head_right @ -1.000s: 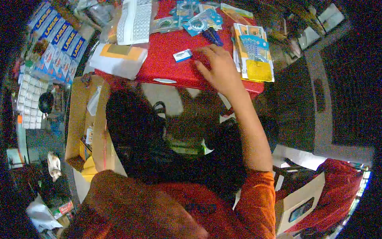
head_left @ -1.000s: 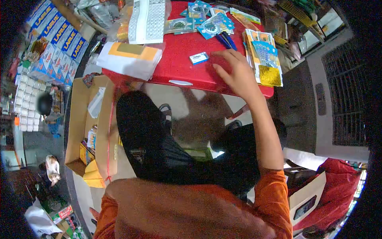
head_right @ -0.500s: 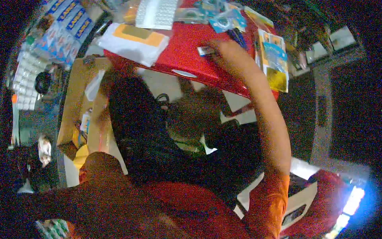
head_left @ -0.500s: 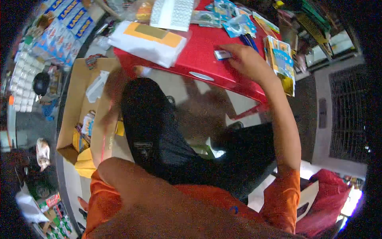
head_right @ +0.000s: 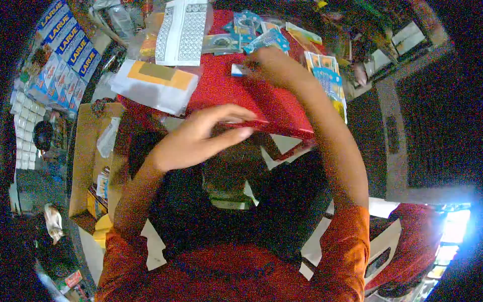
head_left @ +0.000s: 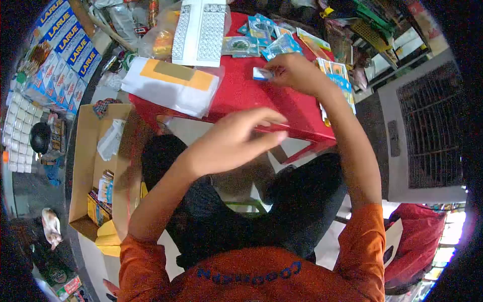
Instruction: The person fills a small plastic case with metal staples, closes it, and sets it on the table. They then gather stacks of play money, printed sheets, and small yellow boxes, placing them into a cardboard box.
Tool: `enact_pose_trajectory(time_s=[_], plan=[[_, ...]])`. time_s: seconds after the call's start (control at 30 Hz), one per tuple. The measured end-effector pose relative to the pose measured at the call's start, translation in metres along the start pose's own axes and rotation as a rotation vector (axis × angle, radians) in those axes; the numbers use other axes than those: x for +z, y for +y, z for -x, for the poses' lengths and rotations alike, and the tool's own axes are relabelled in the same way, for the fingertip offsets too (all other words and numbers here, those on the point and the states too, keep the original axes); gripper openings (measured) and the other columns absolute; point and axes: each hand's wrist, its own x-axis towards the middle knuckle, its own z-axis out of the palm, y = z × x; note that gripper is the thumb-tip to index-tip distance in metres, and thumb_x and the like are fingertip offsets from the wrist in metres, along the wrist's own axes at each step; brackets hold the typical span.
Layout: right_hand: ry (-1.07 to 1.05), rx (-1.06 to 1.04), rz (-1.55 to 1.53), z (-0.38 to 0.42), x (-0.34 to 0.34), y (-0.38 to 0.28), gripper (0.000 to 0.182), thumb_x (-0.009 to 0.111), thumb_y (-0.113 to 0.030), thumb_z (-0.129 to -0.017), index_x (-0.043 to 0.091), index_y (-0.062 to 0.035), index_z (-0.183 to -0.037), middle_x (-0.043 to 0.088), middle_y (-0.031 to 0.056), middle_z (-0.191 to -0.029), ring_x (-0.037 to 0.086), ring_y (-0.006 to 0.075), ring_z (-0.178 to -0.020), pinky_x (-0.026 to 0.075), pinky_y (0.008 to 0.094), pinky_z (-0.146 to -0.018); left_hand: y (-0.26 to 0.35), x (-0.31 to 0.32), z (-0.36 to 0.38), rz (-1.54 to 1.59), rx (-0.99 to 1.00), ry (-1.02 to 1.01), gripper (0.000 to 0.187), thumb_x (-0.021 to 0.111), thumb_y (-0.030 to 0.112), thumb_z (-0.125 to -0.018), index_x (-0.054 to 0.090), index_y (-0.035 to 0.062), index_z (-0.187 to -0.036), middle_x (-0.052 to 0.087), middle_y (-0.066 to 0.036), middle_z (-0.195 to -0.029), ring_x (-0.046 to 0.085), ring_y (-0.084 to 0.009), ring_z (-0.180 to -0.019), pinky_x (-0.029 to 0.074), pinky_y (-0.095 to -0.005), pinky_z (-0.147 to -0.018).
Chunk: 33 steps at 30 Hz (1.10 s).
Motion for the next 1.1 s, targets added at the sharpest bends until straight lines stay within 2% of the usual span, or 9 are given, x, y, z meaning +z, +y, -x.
enact_pose_trajectory(time_s=[0.2,0.33,0.43,0.7,0.83,0.87,1.03,1.07,1.1], plan=[[0.118,0.064,0.143,-0.077,-0.033,0.032,0.039,0.078,-0.02,-0.079,0.071,-0.0001,-0.112,0.073,0.0207,-0.098,0.072,0.0318,-0.087,0.057,0.0385,-0.079,-0.03,0.006,-0.048,0.083,0.117,0.087,0.032,0.065,0.027,-0.097,0.065,0.0022,-0.117,0.073,-0.013,-0.106,0.071,-0.0231,-0.099,0.054,-0.0364,-0.089],[0.099,0.076,0.1,-0.155,-0.029,0.069,0.039,0.078,-0.018,-0.077,0.072,-0.0005,-0.111,0.072,0.0221,-0.099,0.071,0.0344,-0.09,0.056,0.0411,-0.082,-0.044,0.006,-0.04,-0.232,0.19,0.26,0.019,0.065,0.021,-0.094,0.067,0.0061,-0.107,0.07,-0.015,-0.097,0.07,-0.0337,-0.089,0.057,-0.042,-0.078],[0.1,-0.088,0.364,-0.21,-0.018,0.091,0.038,0.078,-0.017,-0.076,0.072,-0.0007,-0.111,0.072,0.023,-0.098,0.071,0.0359,-0.09,0.056,0.0422,-0.081,-0.047,0.007,-0.043,-0.331,0.211,0.254,0.025,0.066,0.018,-0.092,0.064,0.0067,-0.114,0.069,-0.015,-0.097,0.069,-0.0336,-0.086,0.057,-0.0434,-0.076],[0.082,-0.021,0.23,-0.271,0.035,0.13,0.029,0.073,-0.012,-0.079,0.072,-0.0058,-0.107,0.071,0.0201,-0.102,0.069,0.0377,-0.096,0.055,0.0447,-0.084,-0.062,0.016,-0.053,-0.333,0.339,0.335,0.023,0.066,0.016,-0.088,0.062,0.0013,-0.105,0.066,-0.015,-0.089,0.066,-0.034,-0.085,0.053,-0.0458,-0.076],[0.184,-0.191,0.165,-0.212,-0.011,0.097,0.044,0.072,-0.014,-0.081,0.067,-0.0066,-0.124,0.069,0.0213,-0.115,0.067,0.0393,-0.105,0.054,0.0441,-0.089,-0.055,0.01,-0.051,-0.377,0.244,0.287,0.023,0.065,0.018,-0.09,0.063,0.0019,-0.105,0.067,-0.016,-0.09,0.066,-0.0341,-0.086,0.054,-0.0455,-0.077],[0.205,-0.174,0.267,-0.186,-0.031,0.079,0.047,0.072,-0.017,-0.084,0.064,-0.0076,-0.13,0.07,0.0193,-0.117,0.069,0.0331,-0.106,0.053,0.0407,-0.091,-0.052,0.008,-0.05,-0.366,0.173,0.273,0.026,0.065,0.022,-0.092,0.063,0.0028,-0.109,0.068,-0.017,-0.093,0.067,-0.036,-0.085,0.054,-0.0469,-0.076],[0.224,0.258,0.023,-0.057,-0.11,0.078,0.027,0.068,-0.018,-0.091,0.068,0.0009,-0.111,0.071,0.0182,-0.102,0.069,0.0309,-0.093,0.055,0.0395,-0.079,-0.05,0.002,-0.054,-0.379,0.034,0.23,0.032,0.046,0.025,-0.105,0.067,0.0022,-0.098,0.07,-0.016,-0.088,0.066,-0.0362,-0.082,0.052,-0.0468,-0.08],[0.287,0.285,0.091,-0.025,-0.109,0.108,0.042,0.069,-0.024,-0.091,0.064,-0.006,-0.128,0.071,0.0143,-0.116,0.068,0.025,-0.105,0.052,0.0368,-0.092,-0.054,0.0,-0.056,-0.38,0.08,0.249,0.033,0.046,0.026,-0.105,0.067,0.0021,-0.096,0.071,-0.015,-0.087,0.067,-0.0352,-0.081,0.052,-0.0461,-0.081],[0.397,0.205,-0.044,0.011,-0.112,0.117,0.039,0.065,-0.027,-0.096,0.065,-0.0027,-0.126,0.072,0.0102,-0.112,0.066,0.0182,-0.101,0.051,0.0328,-0.09,-0.059,0.001,-0.058,-0.386,0.125,0.271,0.035,0.045,0.026,-0.105,0.067,0.002,-0.094,0.072,-0.015,-0.086,0.068,-0.0342,-0.08,0.052,-0.0455,-0.081]])
